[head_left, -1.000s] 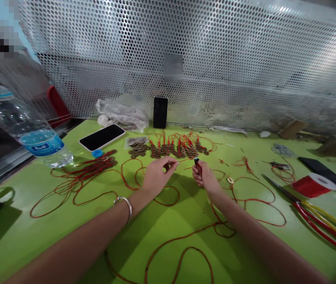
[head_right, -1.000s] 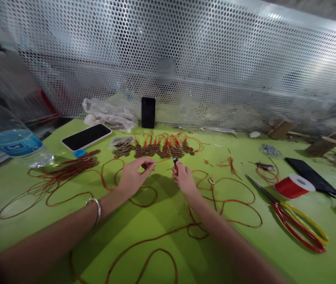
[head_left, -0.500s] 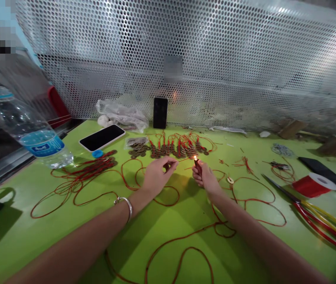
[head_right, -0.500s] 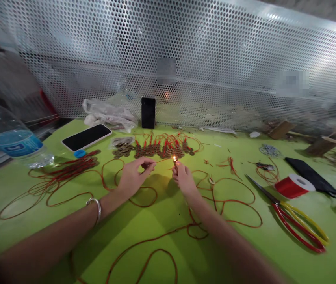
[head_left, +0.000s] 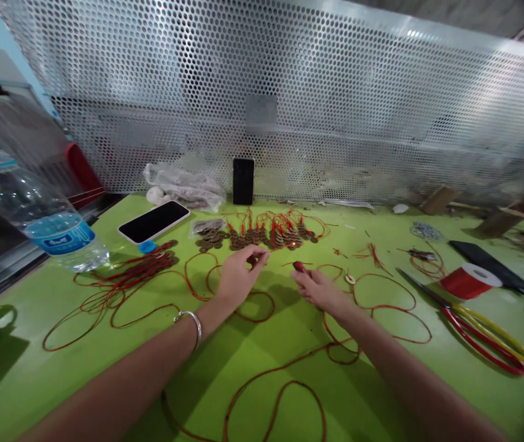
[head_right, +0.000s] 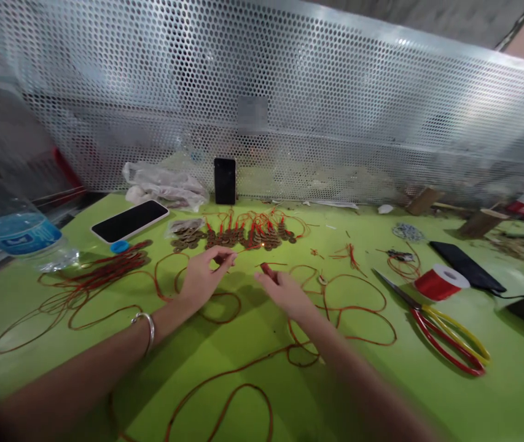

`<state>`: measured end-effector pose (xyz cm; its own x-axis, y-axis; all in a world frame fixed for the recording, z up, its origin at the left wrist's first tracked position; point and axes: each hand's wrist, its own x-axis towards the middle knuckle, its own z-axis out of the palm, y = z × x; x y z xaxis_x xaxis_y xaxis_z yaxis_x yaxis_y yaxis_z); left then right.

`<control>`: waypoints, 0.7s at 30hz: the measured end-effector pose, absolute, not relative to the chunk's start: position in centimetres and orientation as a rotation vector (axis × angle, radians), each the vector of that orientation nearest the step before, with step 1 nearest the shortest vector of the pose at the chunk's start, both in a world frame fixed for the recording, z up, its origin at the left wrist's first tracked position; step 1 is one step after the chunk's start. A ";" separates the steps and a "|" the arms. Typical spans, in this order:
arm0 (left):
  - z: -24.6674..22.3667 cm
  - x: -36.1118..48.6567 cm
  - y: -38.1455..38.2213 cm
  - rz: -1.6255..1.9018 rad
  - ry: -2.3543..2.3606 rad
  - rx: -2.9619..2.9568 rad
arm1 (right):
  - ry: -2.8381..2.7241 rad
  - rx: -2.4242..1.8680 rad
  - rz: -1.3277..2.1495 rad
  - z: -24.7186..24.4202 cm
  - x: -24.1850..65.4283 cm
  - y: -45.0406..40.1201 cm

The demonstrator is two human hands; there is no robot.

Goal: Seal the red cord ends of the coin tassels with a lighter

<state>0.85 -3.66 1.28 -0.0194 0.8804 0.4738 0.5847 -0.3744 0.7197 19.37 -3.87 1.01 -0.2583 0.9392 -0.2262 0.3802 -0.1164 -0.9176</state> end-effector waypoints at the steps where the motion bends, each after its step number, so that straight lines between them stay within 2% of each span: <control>1: 1.4 0.8 -3.7 1.358 1.536 1.945 | -1.773 -1.514 1.299 1.3 19.8 -4.6; 4: 1.7 0.7 -3.7 1.392 1.546 1.880 | -2.126 -1.540 1.048 2.3 21.5 -6.4; 6: 1.9 0.5 -3.7 1.379 1.554 1.851 | -2.137 -1.529 0.864 2.9 23.5 -7.1; 8: 2.2 0.3 -3.8 1.351 1.564 1.872 | -1.961 -1.610 0.641 3.3 26.5 -7.2; 13: 2.9 -0.4 -3.9 1.105 1.669 2.018 | -1.560 -2.170 -0.033 2.1 37.0 -6.6; 16: 3.1 -0.7 -3.8 1.039 1.690 2.054 | -1.514 -2.305 -0.124 0.3 42.2 -6.7; 21: 2.4 -0.9 -3.7 0.985 1.678 2.116 | -1.610 -2.188 -0.194 -1.8 45.8 -6.3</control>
